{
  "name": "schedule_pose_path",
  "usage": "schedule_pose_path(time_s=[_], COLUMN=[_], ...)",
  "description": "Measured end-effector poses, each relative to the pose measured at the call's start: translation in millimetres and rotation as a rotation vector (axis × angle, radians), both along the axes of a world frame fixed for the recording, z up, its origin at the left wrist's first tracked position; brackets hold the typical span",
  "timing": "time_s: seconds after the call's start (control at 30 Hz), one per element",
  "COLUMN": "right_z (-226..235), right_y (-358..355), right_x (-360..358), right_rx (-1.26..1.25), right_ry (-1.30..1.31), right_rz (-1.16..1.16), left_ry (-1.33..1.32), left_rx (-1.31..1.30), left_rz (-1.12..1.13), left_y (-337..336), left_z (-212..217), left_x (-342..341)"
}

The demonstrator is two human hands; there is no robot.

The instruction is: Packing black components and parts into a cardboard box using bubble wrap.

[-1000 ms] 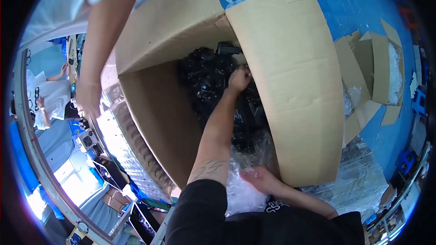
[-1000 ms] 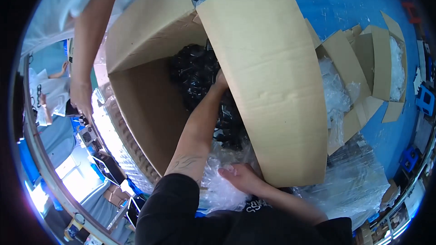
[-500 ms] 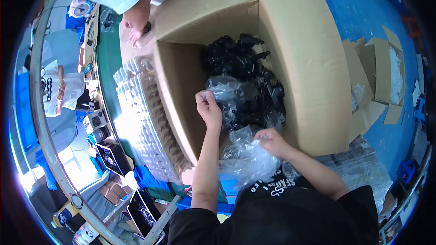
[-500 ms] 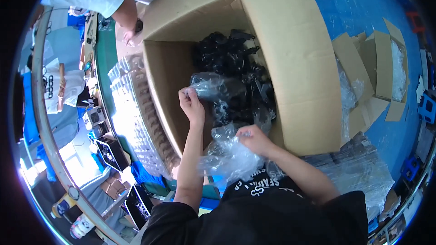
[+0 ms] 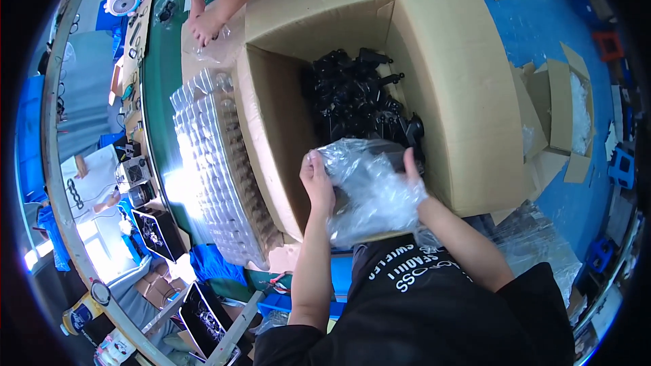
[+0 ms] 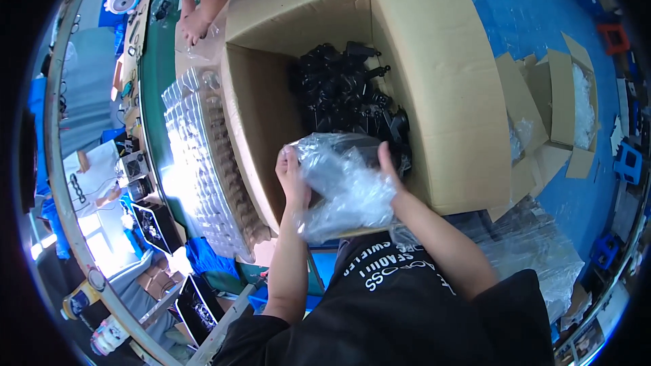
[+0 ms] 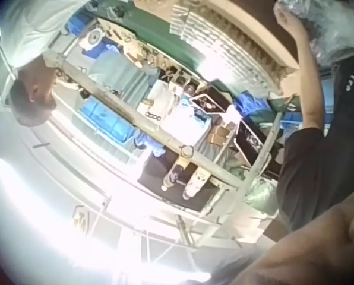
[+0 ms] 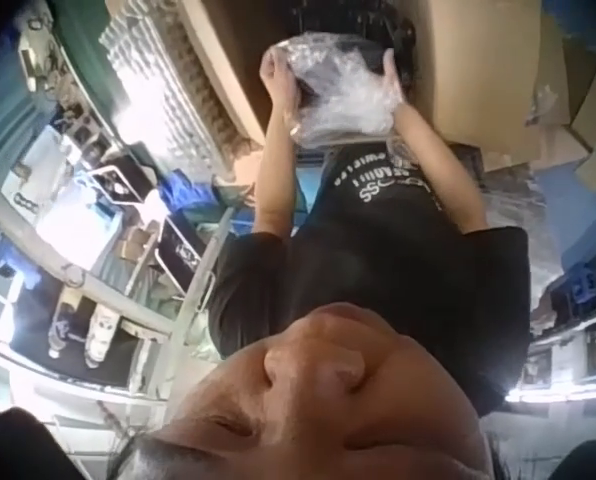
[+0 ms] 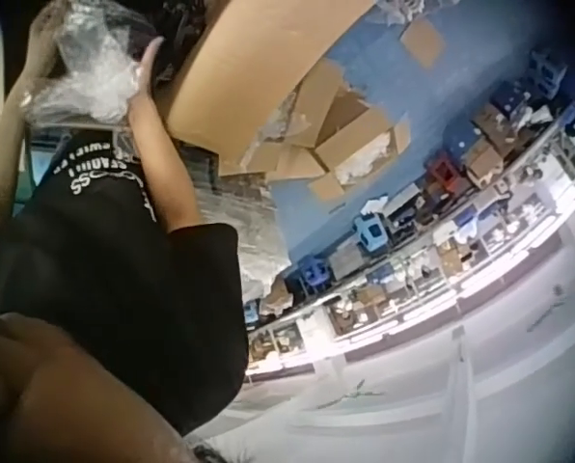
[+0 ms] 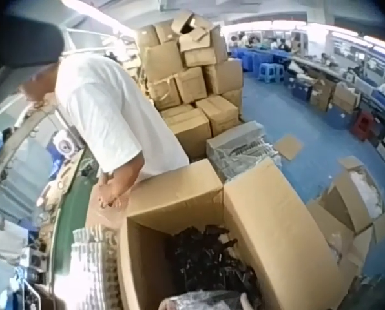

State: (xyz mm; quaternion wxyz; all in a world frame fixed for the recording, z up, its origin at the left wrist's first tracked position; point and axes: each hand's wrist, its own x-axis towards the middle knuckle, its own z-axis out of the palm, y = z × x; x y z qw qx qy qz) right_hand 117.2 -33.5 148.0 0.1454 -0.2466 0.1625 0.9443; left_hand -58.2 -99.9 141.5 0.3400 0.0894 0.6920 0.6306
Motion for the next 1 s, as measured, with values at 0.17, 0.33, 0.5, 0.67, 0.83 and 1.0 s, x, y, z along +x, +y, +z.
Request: schedule_pose_path(time_s=[0.17, 0.33, 0.5, 0.67, 0.83, 1.0], right_z=[-45, -27, 18, 0, 61, 51], right_y=[4, -11, 2, -4, -6, -15], right_x=[53, 58, 44, 57, 40, 36], right_rx=[0.069, 0.772, 0.991, 0.458, 1.149, 1.329], right_ry=[-0.329, -0.91, -0.802, -1.006, -0.667, -0.758], right_rz=[0.331, 0.664, 0.781, 0.671, 0.698, 0.512], left_ry=[-0.465, -0.743, -0.652, -0.888, -0.027, -0.795], left_rx=[-0.144, -0.41, -0.466, -0.295, -0.702, -0.605], left_rz=[-0.33, -0.62, -0.51, -0.644, -0.408, -0.533], left_y=[7, 15, 10, 17, 7, -8], left_z=[-9, -58, -97, -84, -69, 21], left_x=[-16, -30, -11, -26, -1, 43])
